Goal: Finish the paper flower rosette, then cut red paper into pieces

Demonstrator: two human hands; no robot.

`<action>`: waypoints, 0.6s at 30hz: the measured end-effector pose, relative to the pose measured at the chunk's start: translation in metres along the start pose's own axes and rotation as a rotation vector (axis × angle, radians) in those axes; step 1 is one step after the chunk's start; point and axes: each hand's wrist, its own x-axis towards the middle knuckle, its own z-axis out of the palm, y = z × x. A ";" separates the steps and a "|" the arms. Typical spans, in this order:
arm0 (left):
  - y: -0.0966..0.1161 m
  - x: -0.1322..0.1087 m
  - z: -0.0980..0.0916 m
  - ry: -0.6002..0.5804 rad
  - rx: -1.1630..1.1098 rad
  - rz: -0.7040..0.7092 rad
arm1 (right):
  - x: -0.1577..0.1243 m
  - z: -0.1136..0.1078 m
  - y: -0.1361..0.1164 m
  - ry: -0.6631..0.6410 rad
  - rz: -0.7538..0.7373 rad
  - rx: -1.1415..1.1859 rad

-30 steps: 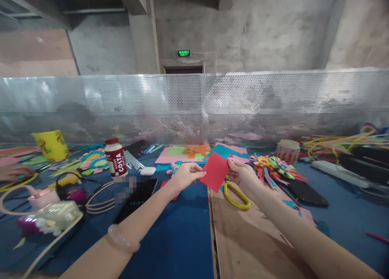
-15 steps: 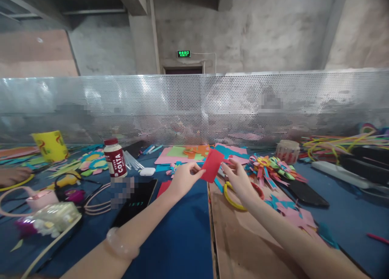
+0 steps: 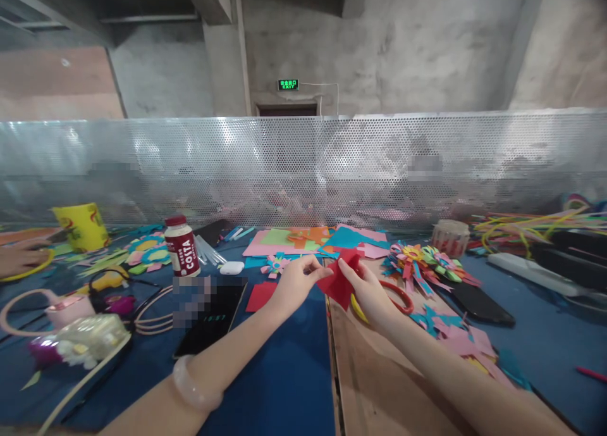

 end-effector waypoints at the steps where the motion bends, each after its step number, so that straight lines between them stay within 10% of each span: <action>1: -0.001 0.002 -0.001 0.015 -0.037 -0.025 | -0.001 0.001 -0.002 -0.011 0.013 0.029; 7: -0.011 0.010 -0.011 0.164 -0.053 -0.130 | 0.007 -0.012 -0.003 0.135 0.040 0.039; 18: -0.018 0.010 -0.013 -0.049 0.051 -0.137 | 0.015 -0.027 0.000 0.089 -0.090 -0.346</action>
